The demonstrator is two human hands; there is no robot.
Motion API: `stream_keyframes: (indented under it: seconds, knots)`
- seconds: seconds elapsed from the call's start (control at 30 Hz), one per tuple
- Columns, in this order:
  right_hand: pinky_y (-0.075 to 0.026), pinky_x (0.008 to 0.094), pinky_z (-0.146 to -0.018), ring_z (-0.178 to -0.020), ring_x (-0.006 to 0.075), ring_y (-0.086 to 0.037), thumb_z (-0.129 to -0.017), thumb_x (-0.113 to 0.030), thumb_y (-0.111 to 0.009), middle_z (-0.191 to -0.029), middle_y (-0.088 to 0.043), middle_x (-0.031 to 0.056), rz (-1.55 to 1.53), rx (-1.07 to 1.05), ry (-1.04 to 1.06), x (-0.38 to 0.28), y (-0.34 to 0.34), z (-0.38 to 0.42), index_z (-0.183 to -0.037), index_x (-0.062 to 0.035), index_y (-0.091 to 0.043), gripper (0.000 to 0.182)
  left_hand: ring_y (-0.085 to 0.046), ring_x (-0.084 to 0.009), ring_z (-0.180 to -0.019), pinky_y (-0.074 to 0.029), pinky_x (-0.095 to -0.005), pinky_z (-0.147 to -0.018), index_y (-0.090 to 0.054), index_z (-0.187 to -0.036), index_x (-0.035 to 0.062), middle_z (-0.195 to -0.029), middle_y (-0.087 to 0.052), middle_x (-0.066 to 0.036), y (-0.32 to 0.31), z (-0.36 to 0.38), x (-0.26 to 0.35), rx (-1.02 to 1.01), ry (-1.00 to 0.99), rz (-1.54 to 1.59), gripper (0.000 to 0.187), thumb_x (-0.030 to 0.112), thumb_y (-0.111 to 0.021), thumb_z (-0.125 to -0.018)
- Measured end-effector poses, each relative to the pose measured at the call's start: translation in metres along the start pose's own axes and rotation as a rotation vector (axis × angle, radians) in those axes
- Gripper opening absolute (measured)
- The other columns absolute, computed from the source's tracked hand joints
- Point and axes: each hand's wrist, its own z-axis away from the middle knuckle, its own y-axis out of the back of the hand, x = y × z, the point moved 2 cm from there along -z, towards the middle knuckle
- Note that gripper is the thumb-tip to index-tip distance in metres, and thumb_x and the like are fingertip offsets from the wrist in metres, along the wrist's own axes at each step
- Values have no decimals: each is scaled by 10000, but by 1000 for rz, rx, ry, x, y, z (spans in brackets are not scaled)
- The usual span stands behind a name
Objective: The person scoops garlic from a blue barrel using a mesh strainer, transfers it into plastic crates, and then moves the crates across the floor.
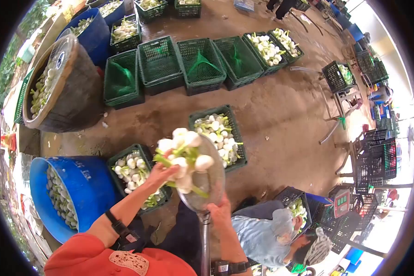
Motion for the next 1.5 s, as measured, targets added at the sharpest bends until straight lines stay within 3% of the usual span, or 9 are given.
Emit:
stream_keyframes:
  seconds: [0.23, 0.3, 0.63, 0.8, 0.93, 1.07, 1.27, 1.43, 1.5]
  knots:
    - [-348, 293, -948, -1140, 220, -444, -593, 131, -426, -1221, -465, 153, 118, 202, 103, 26, 145, -155, -1287, 10, -322, 712, -117, -256, -1315, -194, -349, -1034, -109, -1386, 98, -1422, -133, -133, -100, -149, -82, -97, 52, 9, 832, 330, -630, -781]
    - [-321, 314, -969, -1175, 290, -413, -600, 106, -404, -1236, -441, 213, 516, 280, 351, 56, 176, -206, -1284, 22, -317, 695, -85, -280, -1321, -182, -361, -1038, -108, -1385, 88, -1422, -118, -155, -107, -141, -81, -106, 133, 68, 847, 328, -639, -771]
    - [-308, 313, -975, -1152, 272, -437, -609, 92, -401, -1214, -459, 195, 363, 376, 353, 58, 181, -186, -1267, 38, -328, 665, -506, -173, -1002, -428, -293, -801, -389, -1257, 68, -1223, -451, -113, 0, 15, -125, 203, 540, -46, 586, 228, -658, -762]
    - [-511, 310, -680, -1032, 236, -496, -600, 161, -364, -1214, -437, 132, -170, 307, 68, 49, 121, -104, -1291, -68, -336, 728, -499, -161, -1033, -410, -306, -869, -412, -1222, 86, -1198, -464, -70, -9, 65, -98, -6, 515, 92, 490, 179, -623, -791]
    - [-534, 460, -640, -964, 315, -498, -603, 152, -390, -1275, -318, 164, -548, 160, -157, 60, 27, -72, -1320, -200, -249, 811, -481, -160, -1083, -400, -312, -893, -360, -1249, 82, -1209, -457, -69, -41, 111, -69, -331, 568, 225, 508, 178, -600, -812]
    - [-518, 463, -663, -979, 293, -491, -706, 57, -500, -1268, -316, 189, -518, -52, -116, 65, -112, -43, -1331, -221, -200, 747, -553, -298, -984, -477, -426, -842, -402, -1134, 73, -1107, -522, -157, -20, 174, -33, -176, 496, 596, 307, 155, -516, -861]
    - [-436, 403, -848, -1020, 229, -498, -799, -116, -533, -1213, -424, 144, -257, -714, -28, 32, -288, 54, -1355, -142, -178, 661, -411, -55, -529, -379, -192, -459, -404, -1109, 19, -725, -450, -9, 115, 317, 12, 279, 106, 595, 306, 98, -509, -832]
    - [-455, 371, -840, -992, 240, -534, -828, -171, -551, -1144, -491, 111, -104, -852, -86, 64, -303, 96, -1273, -73, -346, 499, -444, -75, -500, -390, -204, -437, -415, -1089, 22, -651, -464, -2, 211, 430, -54, 682, 15, 506, 333, 84, -536, -784]
    - [-483, 353, -787, -940, 222, -560, -821, -144, -559, -1087, -535, 105, 37, -642, -69, 94, -256, 87, -1223, -67, -407, 436, -459, -95, -484, -412, -235, -430, -499, -864, 57, -617, -466, 9, 255, 448, -100, 742, -23, 629, 126, 96, -549, -754]
